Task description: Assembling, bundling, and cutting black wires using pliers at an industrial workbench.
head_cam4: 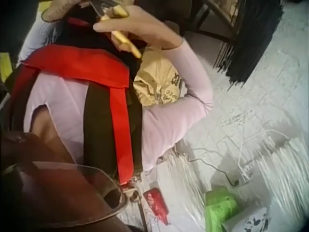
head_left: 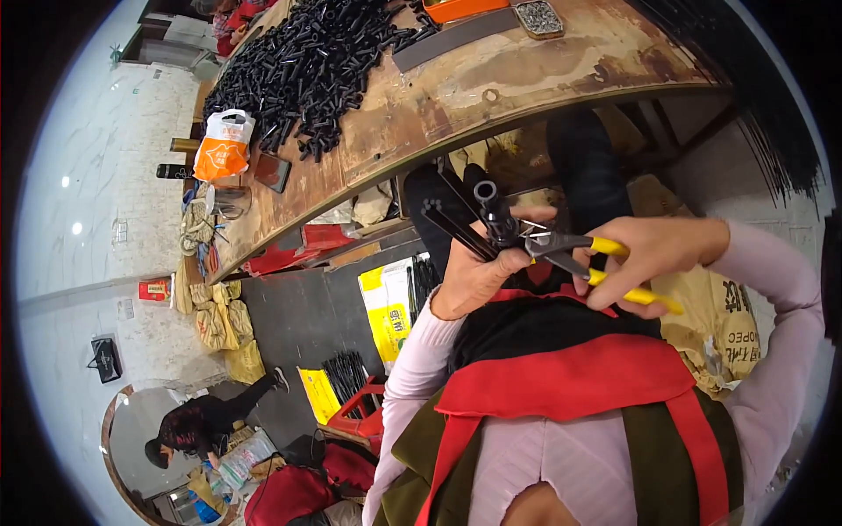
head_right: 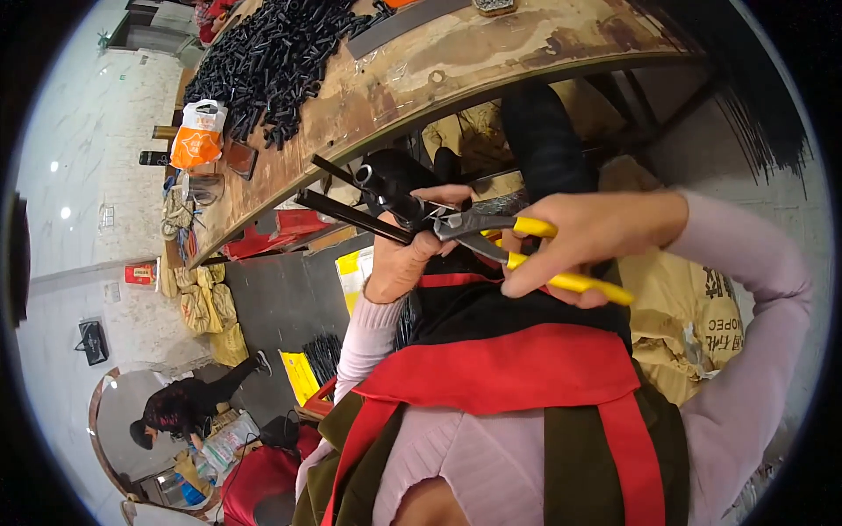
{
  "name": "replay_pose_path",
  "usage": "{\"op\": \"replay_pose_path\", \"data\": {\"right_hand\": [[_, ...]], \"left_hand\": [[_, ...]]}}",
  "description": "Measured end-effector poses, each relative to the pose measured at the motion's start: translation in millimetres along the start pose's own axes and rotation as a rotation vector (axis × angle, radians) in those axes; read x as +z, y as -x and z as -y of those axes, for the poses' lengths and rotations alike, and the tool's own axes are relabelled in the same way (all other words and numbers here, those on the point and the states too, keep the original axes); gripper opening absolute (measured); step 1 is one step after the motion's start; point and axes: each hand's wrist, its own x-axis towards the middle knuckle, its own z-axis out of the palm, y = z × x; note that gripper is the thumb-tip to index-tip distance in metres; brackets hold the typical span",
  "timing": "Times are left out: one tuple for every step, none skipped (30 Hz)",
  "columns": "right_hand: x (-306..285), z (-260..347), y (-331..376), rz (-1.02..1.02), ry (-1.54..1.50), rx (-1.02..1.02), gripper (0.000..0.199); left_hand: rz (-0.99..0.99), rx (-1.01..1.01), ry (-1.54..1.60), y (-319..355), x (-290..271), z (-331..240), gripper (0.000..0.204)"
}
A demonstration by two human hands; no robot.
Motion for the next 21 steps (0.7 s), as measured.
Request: {"op": "replay_pose_path", "data": {"right_hand": [[4,-2,2,0.001,0.005,0.004,0.033],[8,-2,4,-0.350,0.488,-0.232,0.035],[11,-2,6,-0.702,0.969,-0.474,0.038],[4,-12,-1,-0.923,1.224,-0.737,0.044],[0,-13,-4,-1.047,1.406,-0.773,0.049],[0,-8,-2,-1.007,1.499,-0.729,0.046],[0,-3,2,-0.964,1.590,-0.684,0.043],[0,5,10,-0.961,1.595,-0.684,0.043],[8,24,18,-0.626,0.964,-0.368,0.039],[12,34,22,-0.279,0.335,-0.059,0.035],[2,17,12,-0.140,-0.050,0.031,0.031],[-1,0,-1,-0.176,0.018,-0.031,0.032],[-1,-8,-6,-0.213,0.089,-0.093,0.033],[-1,-10,-4,-0.217,0.093,-0.089,0.033],[1,-11,-4,-0.543,0.516,-0.370,0.033],[2,-12,-4,-0.861,0.943,-0.653,0.034],[-3,-12,-9,-1.002,1.125,-0.774,0.029],[-5,-5,-3,-0.865,1.089,-0.602,0.026],[-6,3,4,-0.728,1.046,-0.432,0.027],[-7,8,4,-0.722,1.048,-0.432,0.027],[-8,12,3,-0.488,0.574,-0.233,0.032]], "left_hand": [[-0.031,0.004,-0.025,-2,-1,0,0.079],[-0.062,0.008,-0.049,-4,-1,1,0.076],[-0.091,0.011,-0.077,-6,-2,0,0.073],[-0.082,0.064,-0.088,-7,-2,3,0.068],[-0.083,0.066,-0.088,-7,-3,3,0.068],[-0.089,0.072,-0.071,-9,-3,4,0.068],[-0.096,0.078,-0.054,-10,-4,5,0.069],[-0.047,0.063,-0.016,-10,-7,4,0.053],[-0.054,0.062,-0.017,-8,-6,3,0.053],[-0.015,0.042,0.004,-7,-6,1,0.053],[0.024,0.021,0.024,-6,-6,0,0.052],[0.062,0.037,-0.010,-7,-9,3,0.050],[0.063,0.043,-0.007,-11,-9,3,0.050],[0.036,0.050,-0.020,-14,-9,3,0.048],[0.006,0.050,-0.035,-14,-9,3,0.047],[-0.018,0.052,-0.041,-14,-7,3,0.044],[-0.020,0.051,-0.038,-14,-7,3,0.044],[-0.035,0.068,-0.038,-14,-7,4,0.044],[-0.051,0.085,-0.039,-14,-6,5,0.043],[-0.056,0.085,-0.038,-13,-7,5,0.043],[-0.008,0.074,-0.020,-12,-10,4,0.044]]}}
